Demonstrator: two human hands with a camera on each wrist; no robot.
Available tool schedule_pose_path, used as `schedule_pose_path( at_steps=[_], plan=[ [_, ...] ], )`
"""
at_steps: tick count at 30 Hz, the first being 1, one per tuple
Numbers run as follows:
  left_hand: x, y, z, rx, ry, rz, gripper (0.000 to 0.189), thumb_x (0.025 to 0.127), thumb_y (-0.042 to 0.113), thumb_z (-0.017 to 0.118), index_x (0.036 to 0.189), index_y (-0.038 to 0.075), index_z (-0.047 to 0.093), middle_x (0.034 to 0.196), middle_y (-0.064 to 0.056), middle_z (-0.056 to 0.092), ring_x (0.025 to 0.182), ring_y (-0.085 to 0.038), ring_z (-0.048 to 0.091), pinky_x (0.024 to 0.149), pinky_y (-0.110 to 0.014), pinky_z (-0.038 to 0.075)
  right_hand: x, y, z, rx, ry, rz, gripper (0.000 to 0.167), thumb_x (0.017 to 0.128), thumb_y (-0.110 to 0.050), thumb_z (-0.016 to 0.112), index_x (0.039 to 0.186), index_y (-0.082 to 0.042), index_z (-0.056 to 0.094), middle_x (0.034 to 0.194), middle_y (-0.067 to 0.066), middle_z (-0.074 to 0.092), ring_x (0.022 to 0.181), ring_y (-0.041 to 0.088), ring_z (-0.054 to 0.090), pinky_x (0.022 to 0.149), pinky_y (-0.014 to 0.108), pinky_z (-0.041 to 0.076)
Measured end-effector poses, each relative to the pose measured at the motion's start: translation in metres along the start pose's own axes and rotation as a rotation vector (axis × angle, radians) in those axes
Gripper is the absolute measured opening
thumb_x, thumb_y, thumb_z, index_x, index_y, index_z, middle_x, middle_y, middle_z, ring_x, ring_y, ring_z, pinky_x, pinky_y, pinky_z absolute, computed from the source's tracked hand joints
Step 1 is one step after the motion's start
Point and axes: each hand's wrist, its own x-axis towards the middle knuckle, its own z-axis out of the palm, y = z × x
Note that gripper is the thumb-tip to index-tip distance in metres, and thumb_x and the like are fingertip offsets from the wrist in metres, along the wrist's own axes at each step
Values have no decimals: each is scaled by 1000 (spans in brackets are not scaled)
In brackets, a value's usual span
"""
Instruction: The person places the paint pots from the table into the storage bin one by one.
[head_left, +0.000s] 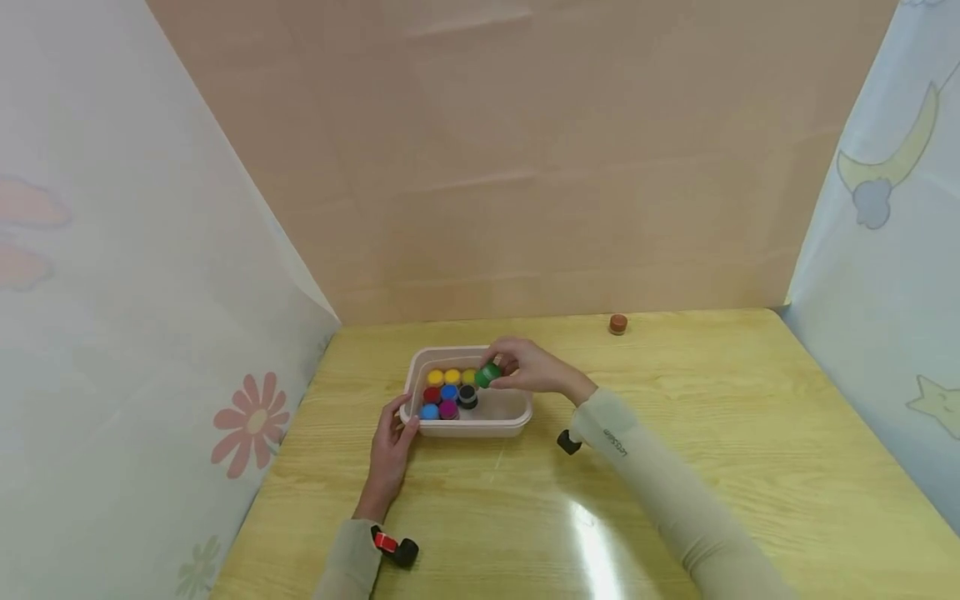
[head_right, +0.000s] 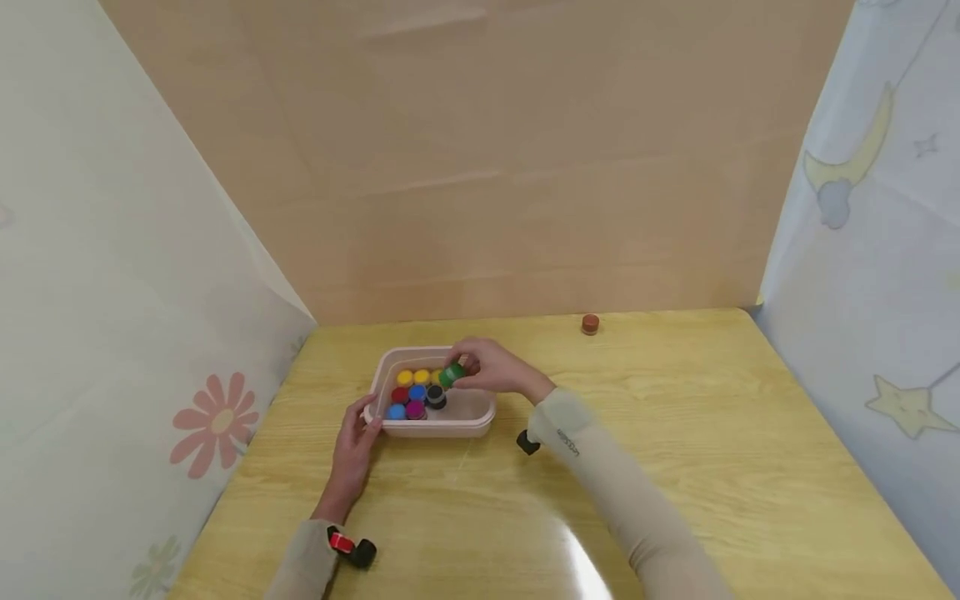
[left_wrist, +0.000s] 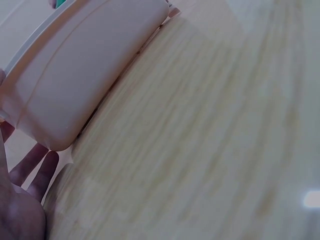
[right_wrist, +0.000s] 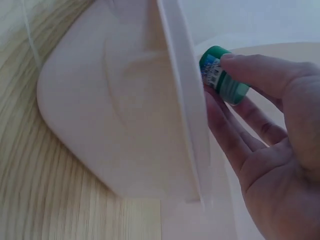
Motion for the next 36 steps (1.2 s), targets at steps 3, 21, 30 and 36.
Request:
schedule_pose_path(
  at_steps=[3, 21, 30, 36],
  plan=[
    [6, -12, -1, -6, 5, -4, 47, 109, 21, 55, 154, 18, 43, 164, -12, 36, 139, -32, 48, 96, -13, 44, 8, -4, 6, -39, -40, -1, 27, 93, -8, 77, 119, -13, 72, 116, 6, 64, 94, 15, 68, 85, 28, 59],
    [9, -25, 3, -3, 42, 94, 45, 107, 27, 58, 151, 24, 48, 161, -7, 41, 134, -34, 53, 97, -18, 47, 20, -5, 40, -214, -151, 59, 23, 92, -19, 80, 114, -23, 74, 120, -4, 67, 98, 17, 68, 87, 29, 57],
    [10, -25, 3, -10, 42, 100, 44, 107, 28, 59, 150, 23, 49, 161, -7, 41, 134, -34, 54, 97, -18, 47, 25, -4, 46, -299, -160, 89, 22, 90, -18, 83, 111, -22, 77, 115, -2, 65, 94, 10, 66, 86, 29, 56],
    [9, -24, 3, -11, 42, 98, 44, 107, 29, 59, 149, 24, 49, 160, -5, 42, 134, -31, 54, 96, -17, 47, 26, -8, 48, -284, -159, 94, 22, 88, -14, 84, 109, -17, 78, 113, 2, 66, 94, 15, 67, 86, 32, 57]
  ],
)
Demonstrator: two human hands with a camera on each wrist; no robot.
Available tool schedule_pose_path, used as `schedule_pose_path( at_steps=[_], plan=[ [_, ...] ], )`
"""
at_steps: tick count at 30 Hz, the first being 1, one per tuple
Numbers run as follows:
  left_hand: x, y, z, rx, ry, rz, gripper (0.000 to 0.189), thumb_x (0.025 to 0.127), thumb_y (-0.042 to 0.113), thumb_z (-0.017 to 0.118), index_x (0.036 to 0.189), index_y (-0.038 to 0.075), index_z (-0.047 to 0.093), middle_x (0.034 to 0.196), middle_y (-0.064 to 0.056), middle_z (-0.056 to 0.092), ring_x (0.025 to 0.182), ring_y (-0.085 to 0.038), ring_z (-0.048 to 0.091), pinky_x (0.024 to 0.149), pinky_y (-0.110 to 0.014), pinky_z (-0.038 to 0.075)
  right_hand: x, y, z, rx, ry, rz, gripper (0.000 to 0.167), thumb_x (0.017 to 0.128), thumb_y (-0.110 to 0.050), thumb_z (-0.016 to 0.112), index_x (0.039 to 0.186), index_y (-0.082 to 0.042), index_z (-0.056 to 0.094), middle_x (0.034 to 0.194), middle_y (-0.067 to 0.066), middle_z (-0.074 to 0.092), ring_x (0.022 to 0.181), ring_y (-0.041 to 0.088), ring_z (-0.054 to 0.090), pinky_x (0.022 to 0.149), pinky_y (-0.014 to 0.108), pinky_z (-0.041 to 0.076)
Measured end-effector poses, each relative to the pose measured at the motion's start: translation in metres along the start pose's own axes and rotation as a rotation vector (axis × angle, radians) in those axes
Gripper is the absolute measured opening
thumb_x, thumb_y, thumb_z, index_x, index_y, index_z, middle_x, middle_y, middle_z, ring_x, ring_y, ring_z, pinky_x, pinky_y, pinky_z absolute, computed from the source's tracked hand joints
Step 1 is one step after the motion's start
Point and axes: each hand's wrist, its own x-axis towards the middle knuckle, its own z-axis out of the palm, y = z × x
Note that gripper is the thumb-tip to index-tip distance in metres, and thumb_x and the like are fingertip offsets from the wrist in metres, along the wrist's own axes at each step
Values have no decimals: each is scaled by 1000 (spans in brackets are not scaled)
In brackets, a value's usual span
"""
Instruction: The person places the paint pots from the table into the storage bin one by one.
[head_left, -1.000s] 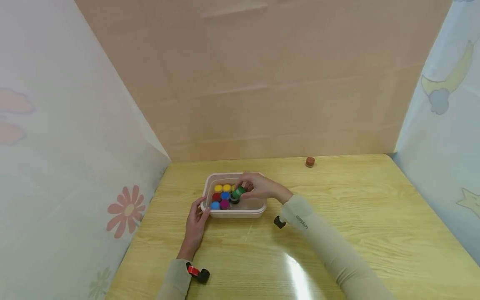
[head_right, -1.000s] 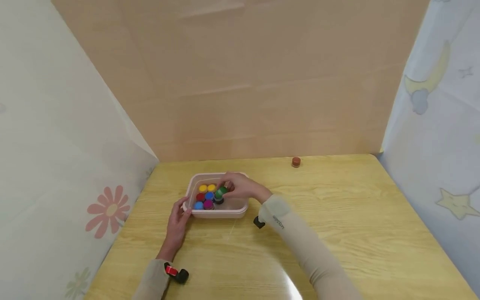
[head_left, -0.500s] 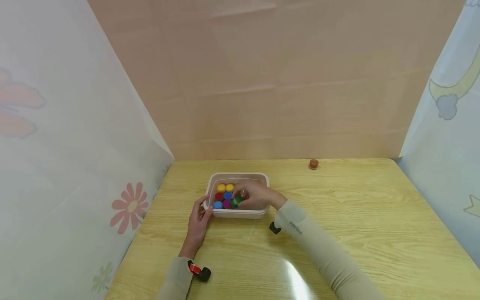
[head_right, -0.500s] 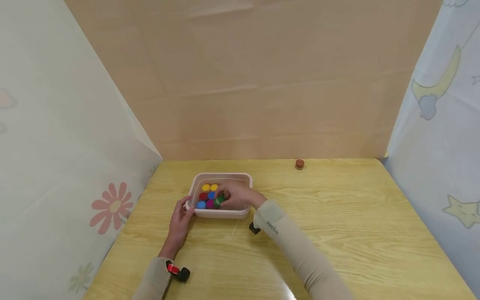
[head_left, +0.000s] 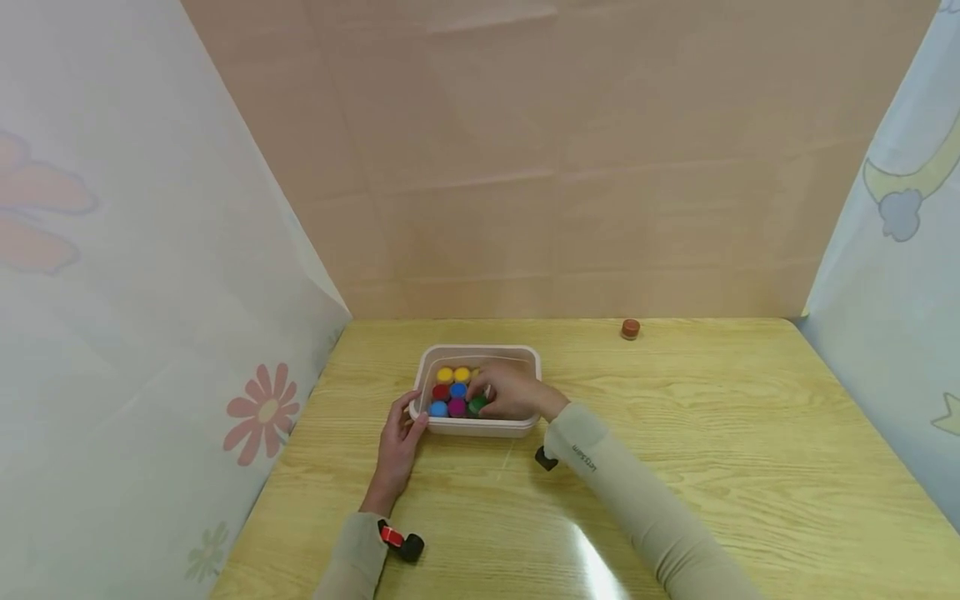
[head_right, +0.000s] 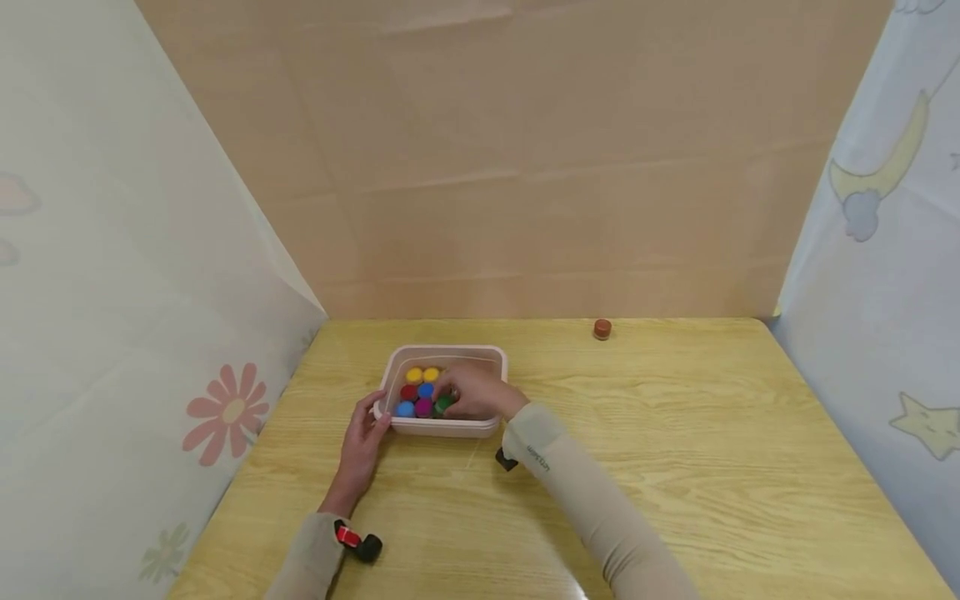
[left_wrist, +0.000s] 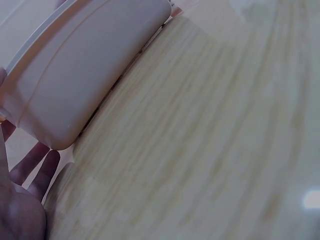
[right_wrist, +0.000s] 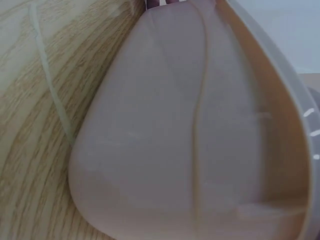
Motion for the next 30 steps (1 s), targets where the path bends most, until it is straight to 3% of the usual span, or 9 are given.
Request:
schedule_pose_path(
  at_steps=[9, 18, 24, 30],
  plan=[
    [0, -2, 3, -4, -3, -2, 44, 107, 29, 59, 149, 24, 49, 160, -7, 41, 132, -32, 54, 96, -18, 48, -1, 6, 3, -18, 21, -14, 26, 89, -11, 82, 114, -14, 77, 112, 1, 68, 93, 12, 69, 85, 28, 57],
    [1, -2, 4, -1, -4, 9, 45, 107, 28, 59, 150, 22, 49, 160, -9, 42, 132, -32, 55, 96, -18, 48, -2, 4, 1, 11, 43, -27, 30, 91, -13, 80, 120, -12, 74, 104, 3, 72, 92, 15, 69, 86, 34, 58],
    [0, -1, 3, -6, 1, -1, 44, 107, 29, 59, 150, 24, 49, 161, -8, 40, 133, -33, 54, 96, -19, 48, -2, 5, 0, 9, 61, -13, 29, 97, -19, 74, 126, -15, 72, 108, -4, 72, 93, 8, 66, 85, 27, 56],
    [1, 2, 1, 18, 8, 0, 44, 107, 28, 59, 150, 23, 49, 161, -8, 41, 132, -33, 55, 97, -20, 48, -12, 5, -21, 72, 128, -81, 29, 101, -15, 68, 129, -7, 70, 113, 6, 71, 100, 19, 68, 91, 36, 58]
  ],
)
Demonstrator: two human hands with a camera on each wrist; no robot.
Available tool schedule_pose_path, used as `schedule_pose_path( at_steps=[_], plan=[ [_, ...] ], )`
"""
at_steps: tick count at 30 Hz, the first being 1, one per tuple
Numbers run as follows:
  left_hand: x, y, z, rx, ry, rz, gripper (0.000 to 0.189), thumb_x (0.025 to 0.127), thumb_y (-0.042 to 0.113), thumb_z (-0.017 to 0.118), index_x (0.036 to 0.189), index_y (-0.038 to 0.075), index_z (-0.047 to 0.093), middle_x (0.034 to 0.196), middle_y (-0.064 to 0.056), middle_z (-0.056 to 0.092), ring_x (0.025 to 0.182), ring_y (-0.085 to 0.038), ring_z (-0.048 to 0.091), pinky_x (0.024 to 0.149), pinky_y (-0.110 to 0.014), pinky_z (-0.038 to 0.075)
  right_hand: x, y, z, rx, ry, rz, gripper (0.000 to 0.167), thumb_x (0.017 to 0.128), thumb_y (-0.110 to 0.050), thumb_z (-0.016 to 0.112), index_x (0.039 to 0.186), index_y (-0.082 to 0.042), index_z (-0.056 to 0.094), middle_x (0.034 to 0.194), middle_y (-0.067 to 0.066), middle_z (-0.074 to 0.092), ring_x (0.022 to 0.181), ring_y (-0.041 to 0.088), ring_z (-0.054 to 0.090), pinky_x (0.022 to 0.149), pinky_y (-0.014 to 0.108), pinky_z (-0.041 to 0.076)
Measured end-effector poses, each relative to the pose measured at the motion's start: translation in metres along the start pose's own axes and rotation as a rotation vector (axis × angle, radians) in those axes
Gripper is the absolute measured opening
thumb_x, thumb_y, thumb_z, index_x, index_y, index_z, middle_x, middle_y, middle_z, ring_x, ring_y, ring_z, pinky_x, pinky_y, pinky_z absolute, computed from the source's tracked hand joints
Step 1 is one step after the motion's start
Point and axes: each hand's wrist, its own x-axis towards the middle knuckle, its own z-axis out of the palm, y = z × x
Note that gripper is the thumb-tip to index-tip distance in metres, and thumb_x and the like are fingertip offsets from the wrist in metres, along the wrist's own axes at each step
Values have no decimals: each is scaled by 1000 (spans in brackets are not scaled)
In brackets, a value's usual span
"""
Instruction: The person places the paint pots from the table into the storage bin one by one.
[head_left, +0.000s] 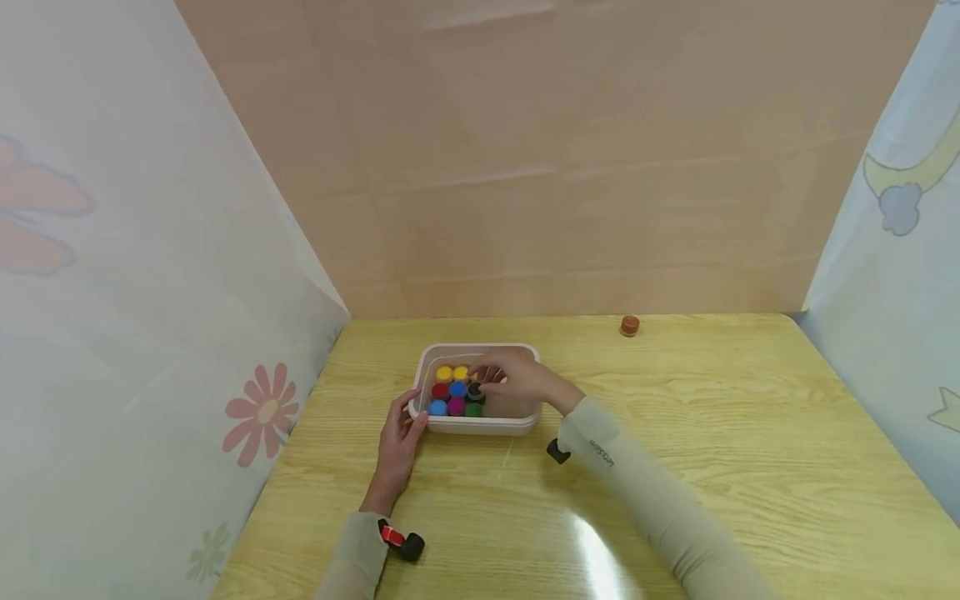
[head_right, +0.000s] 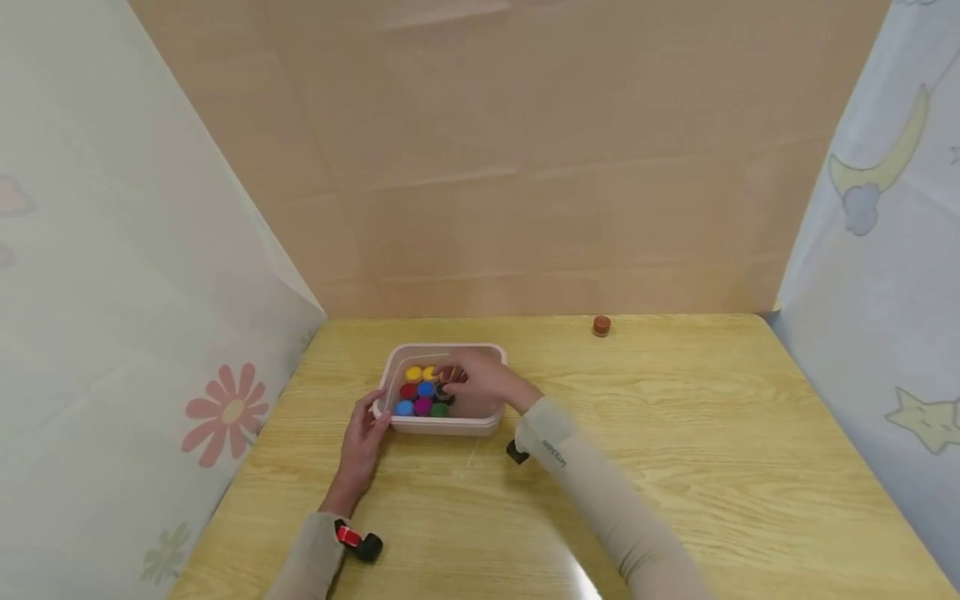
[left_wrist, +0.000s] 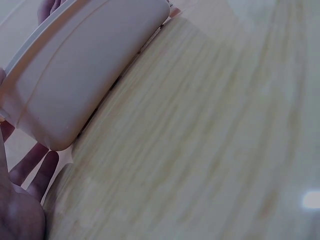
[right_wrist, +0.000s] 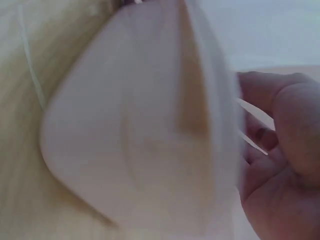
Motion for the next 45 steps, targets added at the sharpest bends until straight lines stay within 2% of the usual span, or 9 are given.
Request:
schedule_pose_path(
  at_steps=[6, 12, 23, 28, 32, 36, 38, 42, 45],
  plan=[
    [0, 1, -1, 14, -6, -4, 43, 107, 31, 59, 149, 26, 49, 160, -6, 43, 132, -31, 55, 96, -18, 47, -19, 12, -37, -20, 172, 34, 32, 101, -17, 69, 132, -10, 68, 124, 8, 69, 119, 29, 63, 106, 53, 49],
    [3, 1, -2, 15, -12, 5, 42, 108, 28, 58, 149, 25, 49, 160, -6, 42, 134, -31, 54, 95, -16, 47, -36, 35, -72, 12, 329, 59, 35, 100, -12, 68, 135, -10, 66, 130, 12, 68, 127, 35, 59, 112, 54, 43],
    [-6, -2, -5, -22, -26, -44, 46, 107, 28, 59, 151, 23, 47, 161, -6, 40, 136, -30, 52, 96, -14, 45, -67, 97, -92, 10, 521, 321, 53, 102, -16, 67, 152, -11, 50, 150, 19, 51, 144, 46, 41, 113, 72, 30],
    [-5, -2, -5, -6, -20, -27, 44, 107, 32, 58, 150, 26, 48, 159, -5, 42, 135, -30, 53, 96, -16, 47, -85, 130, -103, 20, 585, 405, 63, 101, -17, 67, 158, -10, 40, 160, 24, 36, 144, 52, 36, 111, 67, 38],
    [-6, -1, -6, 5, -8, -21, 44, 107, 31, 59, 149, 26, 49, 160, -6, 42, 133, -30, 54, 95, -15, 47, -97, 153, -102, 59, 619, 446, 73, 100, -15, 68, 163, -12, 31, 163, 27, 25, 145, 53, 32, 111, 66, 39],
    [-7, -1, -6, 1, -4, -29, 44, 107, 29, 59, 150, 25, 48, 161, -7, 41, 132, -30, 54, 94, -15, 48, -106, 169, -96, 91, 613, 496, 82, 99, -14, 69, 165, -9, 21, 167, 28, 13, 152, 53, 20, 117, 71, 25],
    [-8, 0, -5, 0, -7, -29, 45, 107, 29, 58, 151, 23, 48, 161, -8, 41, 131, -30, 54, 95, -15, 48, -108, 175, -93, 101, 596, 523, 84, 99, -16, 69, 165, -7, 17, 167, 29, 10, 152, 54, 18, 118, 72, 23],
    [-9, 1, -4, 4, -6, -24, 45, 107, 29, 58, 151, 22, 48, 160, -10, 41, 131, -31, 55, 95, -16, 48, -110, 185, -90, 116, 562, 560, 82, 100, -18, 68, 164, -4, 19, 165, 33, 14, 148, 56, 25, 117, 70, 26],
    [-8, 2, -3, 3, -2, -23, 45, 107, 28, 59, 150, 23, 48, 160, -8, 42, 130, -30, 55, 95, -16, 48, -110, 190, -88, 118, 533, 562, 74, 102, -19, 66, 161, 1, 27, 159, 35, 27, 142, 53, 35, 116, 66, 31]
  ],
)
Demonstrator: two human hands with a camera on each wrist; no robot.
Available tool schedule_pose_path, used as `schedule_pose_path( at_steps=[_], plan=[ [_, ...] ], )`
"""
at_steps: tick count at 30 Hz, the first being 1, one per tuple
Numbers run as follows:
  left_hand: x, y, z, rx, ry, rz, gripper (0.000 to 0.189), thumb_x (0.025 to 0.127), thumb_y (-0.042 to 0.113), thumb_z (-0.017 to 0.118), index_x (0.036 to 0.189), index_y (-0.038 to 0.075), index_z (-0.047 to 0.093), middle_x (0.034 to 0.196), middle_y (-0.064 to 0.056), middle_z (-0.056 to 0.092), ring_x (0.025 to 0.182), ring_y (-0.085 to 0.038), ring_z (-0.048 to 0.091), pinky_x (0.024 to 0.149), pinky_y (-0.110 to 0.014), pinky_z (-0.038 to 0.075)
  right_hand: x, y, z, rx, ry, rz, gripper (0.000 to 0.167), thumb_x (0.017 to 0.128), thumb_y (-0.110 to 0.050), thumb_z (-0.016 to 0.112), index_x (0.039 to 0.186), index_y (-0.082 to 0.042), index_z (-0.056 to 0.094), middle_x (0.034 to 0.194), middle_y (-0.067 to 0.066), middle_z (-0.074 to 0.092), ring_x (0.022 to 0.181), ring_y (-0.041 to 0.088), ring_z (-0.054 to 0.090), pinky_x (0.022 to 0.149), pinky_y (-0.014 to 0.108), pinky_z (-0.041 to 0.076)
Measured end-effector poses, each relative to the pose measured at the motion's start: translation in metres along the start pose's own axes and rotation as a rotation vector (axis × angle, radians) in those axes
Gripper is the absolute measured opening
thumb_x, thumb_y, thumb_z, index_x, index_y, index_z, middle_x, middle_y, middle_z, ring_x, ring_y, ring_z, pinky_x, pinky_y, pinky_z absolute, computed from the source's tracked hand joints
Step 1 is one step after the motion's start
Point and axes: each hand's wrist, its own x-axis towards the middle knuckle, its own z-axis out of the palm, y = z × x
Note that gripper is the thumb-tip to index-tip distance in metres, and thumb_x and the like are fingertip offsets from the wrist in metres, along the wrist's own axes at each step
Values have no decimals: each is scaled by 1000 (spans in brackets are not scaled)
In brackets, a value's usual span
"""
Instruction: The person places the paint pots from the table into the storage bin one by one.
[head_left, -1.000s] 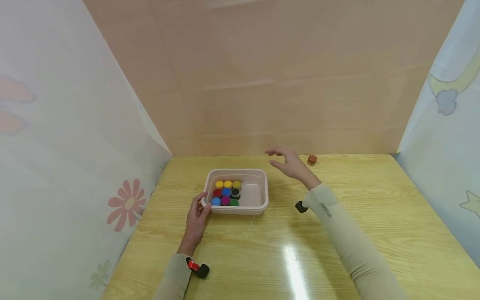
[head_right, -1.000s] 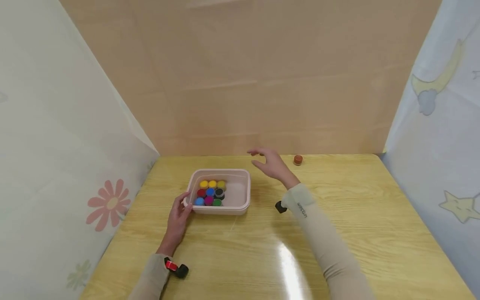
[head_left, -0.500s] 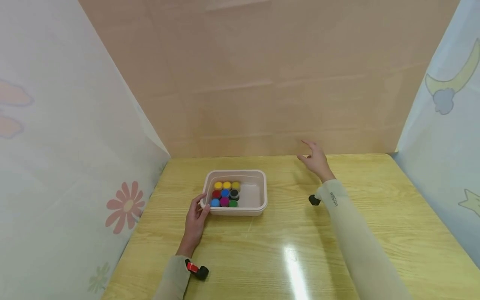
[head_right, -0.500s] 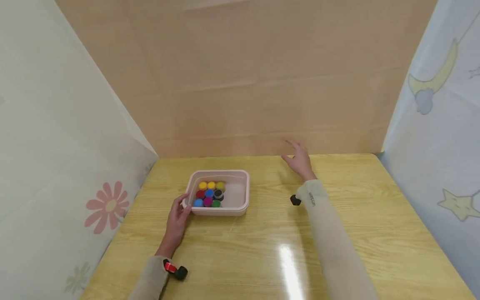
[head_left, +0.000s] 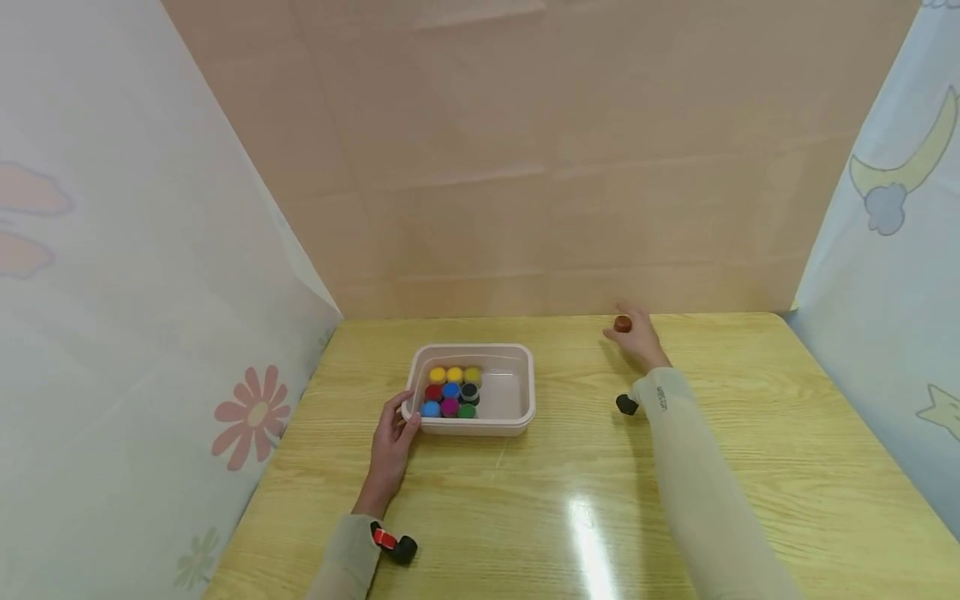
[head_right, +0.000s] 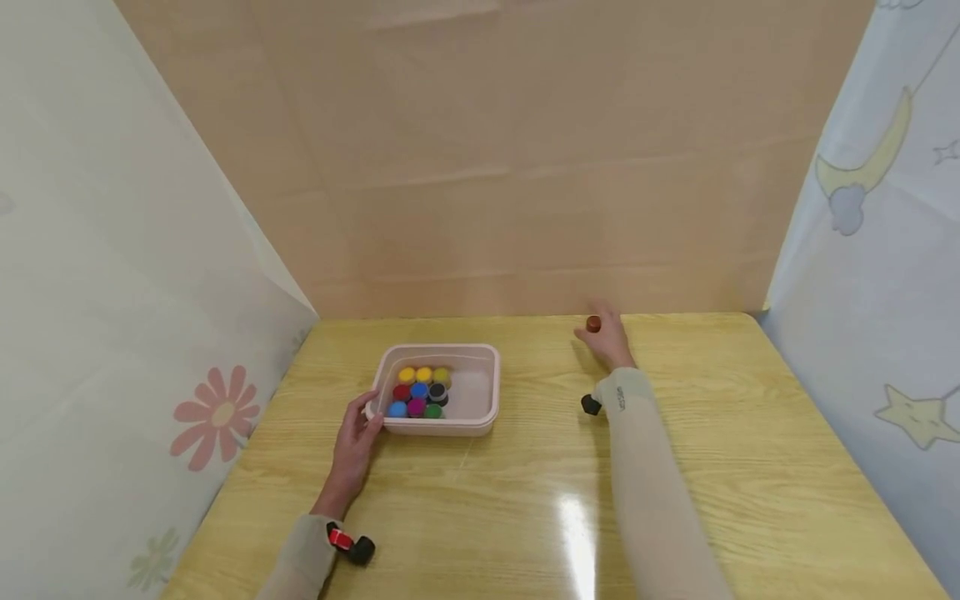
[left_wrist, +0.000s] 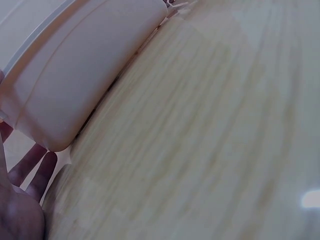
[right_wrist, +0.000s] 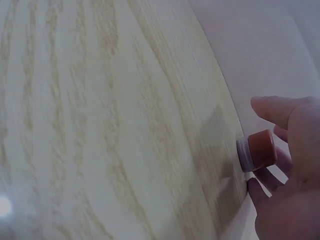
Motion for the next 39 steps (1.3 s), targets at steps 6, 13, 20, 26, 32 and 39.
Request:
schedule_pose_path(
  at_steps=[6, 13, 20, 26, 32, 39],
  plan=[
    [2, -2, 0, -6, -17, -9, 44, 107, 30, 59, 150, 25, 48, 160, -5, 42, 131, -29, 54, 95, -14, 47, -3, 6, 2, -71, 19, -26, 53, 101, -12, 63, 148, 7, 46, 139, 33, 48, 129, 49, 47, 112, 62, 35],
    [3, 0, 0, -9, -23, -57, 46, 109, 23, 56, 153, 21, 45, 163, -8, 37, 137, -32, 51, 96, -12, 44, -6, 3, 0, -105, 43, -49, 40, 100, -3, 61, 139, 8, 55, 131, 33, 56, 123, 49, 53, 109, 61, 40],
    [-4, 25, -1, -8, -52, -78, 48, 109, 21, 55, 154, 15, 44, 164, -12, 36, 136, -32, 51, 96, -15, 46, -5, 7, -1, -118, 56, -81, 34, 100, -3, 63, 133, 8, 60, 119, 30, 63, 112, 46, 60, 102, 59, 46],
    [-7, 34, -2, -2, -51, -76, 46, 109, 22, 55, 153, 14, 44, 164, -13, 37, 135, -31, 50, 97, -13, 44, -1, 10, -3, -89, 53, -80, 35, 100, -7, 66, 133, 5, 61, 118, 25, 64, 110, 42, 61, 99, 56, 47],
    [-3, 16, -2, -23, -38, -67, 46, 108, 24, 56, 153, 17, 46, 163, -10, 38, 134, -29, 51, 97, -15, 45, -4, 1, -7, -46, 39, -42, 40, 101, -18, 69, 136, 0, 62, 123, 20, 65, 111, 35, 61, 94, 47, 51],
    [0, -1, -1, -26, -14, -7, 44, 107, 28, 58, 150, 23, 49, 160, -5, 42, 127, -25, 53, 96, -16, 46, -2, 0, -7, -13, 78, -61, 32, 99, -22, 71, 126, -6, 64, 119, 17, 64, 109, 35, 64, 91, 48, 54]
  ],
)
